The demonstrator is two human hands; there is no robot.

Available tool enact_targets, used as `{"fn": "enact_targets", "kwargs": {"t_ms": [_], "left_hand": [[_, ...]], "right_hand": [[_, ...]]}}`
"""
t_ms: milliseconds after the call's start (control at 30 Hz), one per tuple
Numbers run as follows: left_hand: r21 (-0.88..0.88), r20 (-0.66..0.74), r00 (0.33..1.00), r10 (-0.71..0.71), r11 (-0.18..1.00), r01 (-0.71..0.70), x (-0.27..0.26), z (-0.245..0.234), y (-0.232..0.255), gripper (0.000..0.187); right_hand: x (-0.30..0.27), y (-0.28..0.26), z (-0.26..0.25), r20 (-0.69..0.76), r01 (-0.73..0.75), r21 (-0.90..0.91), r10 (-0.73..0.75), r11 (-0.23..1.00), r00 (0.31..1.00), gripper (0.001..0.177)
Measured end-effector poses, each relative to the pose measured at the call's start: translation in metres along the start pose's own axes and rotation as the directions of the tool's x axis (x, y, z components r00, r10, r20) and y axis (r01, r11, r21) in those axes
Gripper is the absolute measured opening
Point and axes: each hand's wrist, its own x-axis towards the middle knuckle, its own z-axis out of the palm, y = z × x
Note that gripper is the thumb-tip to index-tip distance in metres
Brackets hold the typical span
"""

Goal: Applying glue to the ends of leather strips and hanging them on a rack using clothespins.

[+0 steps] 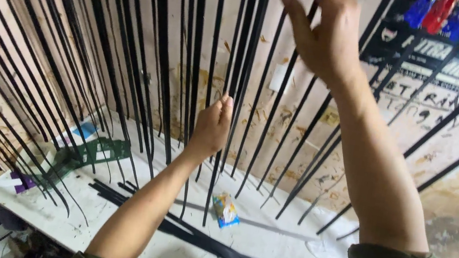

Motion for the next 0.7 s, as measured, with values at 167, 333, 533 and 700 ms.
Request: {"fn": "enact_targets", "kwargs": {"t_ms": [167, 333, 533, 700], "left_hand": [[-0.025, 0.059, 0.993, -0.103, 0.994, 0.104, -0.033, -0.005, 0.005, 0.075], [-0.174, 0.086, 0.996, 0.025, 0.985, -0.009, -0.102, 0.005, 0.016, 0.040], [-0.237, 0.216, 0.976, -0.037, 0.967, 0.089, -0.200, 0.062, -0.033, 0.015], [-0.170, 0.318, 0.926, -0.205, 0.948, 0.269, -0.267, 0.107, -0.073, 0.007]], "right_hand": [[-0.077, -0.070, -0.023, 0.094, -0.131, 0.146, 0.118, 0.981, 0.988, 0.021], [-0.170, -0.133, -0.030, 0.059, -0.286, 0.199, 0.280, 0.937, 0.958, 0.013], [-0.291, -0.192, -0.045, 0.110, -0.429, 0.161, 0.416, 0.889, 0.903, 0.011], [-0.374, -0.216, -0.053, 0.172, -0.533, 0.155, 0.509, 0.831, 0.843, 0.002]]}}
